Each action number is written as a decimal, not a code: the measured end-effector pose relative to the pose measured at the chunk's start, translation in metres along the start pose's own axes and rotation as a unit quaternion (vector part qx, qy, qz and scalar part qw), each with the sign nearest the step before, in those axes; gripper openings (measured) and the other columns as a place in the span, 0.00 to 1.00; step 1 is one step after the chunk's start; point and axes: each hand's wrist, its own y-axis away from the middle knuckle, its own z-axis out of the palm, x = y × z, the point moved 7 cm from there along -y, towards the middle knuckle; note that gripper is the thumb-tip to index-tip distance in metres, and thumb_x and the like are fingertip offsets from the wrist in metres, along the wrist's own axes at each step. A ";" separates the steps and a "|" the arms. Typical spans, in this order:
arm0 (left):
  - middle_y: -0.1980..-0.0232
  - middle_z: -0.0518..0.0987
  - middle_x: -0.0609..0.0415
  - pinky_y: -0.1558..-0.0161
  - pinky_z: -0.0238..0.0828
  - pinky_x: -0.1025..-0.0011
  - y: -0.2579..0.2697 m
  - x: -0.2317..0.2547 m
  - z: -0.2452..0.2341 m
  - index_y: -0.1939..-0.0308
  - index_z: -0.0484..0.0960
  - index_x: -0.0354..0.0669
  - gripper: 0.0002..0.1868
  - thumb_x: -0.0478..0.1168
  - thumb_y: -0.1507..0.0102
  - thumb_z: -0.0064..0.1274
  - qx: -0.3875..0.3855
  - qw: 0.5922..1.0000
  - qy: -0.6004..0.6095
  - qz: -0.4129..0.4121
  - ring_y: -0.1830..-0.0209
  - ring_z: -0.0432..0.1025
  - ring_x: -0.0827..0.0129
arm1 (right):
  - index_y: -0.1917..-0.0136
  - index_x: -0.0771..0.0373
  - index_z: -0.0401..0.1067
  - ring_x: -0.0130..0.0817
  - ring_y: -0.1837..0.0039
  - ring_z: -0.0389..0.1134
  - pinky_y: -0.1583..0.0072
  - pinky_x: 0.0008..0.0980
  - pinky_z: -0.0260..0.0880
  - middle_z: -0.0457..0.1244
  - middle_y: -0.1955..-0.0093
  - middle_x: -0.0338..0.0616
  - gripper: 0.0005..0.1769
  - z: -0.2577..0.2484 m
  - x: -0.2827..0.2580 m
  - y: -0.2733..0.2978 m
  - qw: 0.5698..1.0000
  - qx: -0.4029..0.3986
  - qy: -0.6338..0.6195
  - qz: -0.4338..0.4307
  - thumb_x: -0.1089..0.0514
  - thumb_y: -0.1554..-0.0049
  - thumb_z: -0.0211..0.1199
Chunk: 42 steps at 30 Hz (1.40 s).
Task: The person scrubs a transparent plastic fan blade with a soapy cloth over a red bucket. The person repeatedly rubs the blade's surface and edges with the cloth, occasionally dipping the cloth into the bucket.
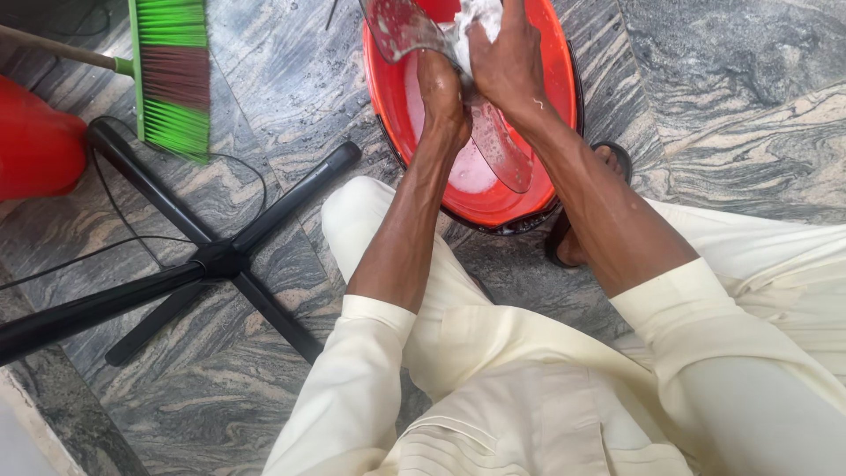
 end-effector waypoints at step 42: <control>0.27 0.64 0.35 0.28 0.63 0.49 0.067 0.084 0.037 0.25 0.59 0.38 0.56 0.79 0.41 0.44 0.129 0.895 -0.427 0.000 0.25 0.62 0.48 | 0.30 0.56 0.59 0.32 0.55 0.70 0.63 0.31 0.72 0.67 0.51 0.43 0.26 0.025 0.015 0.026 0.830 -0.342 -0.368 0.241 0.69 0.40 0.55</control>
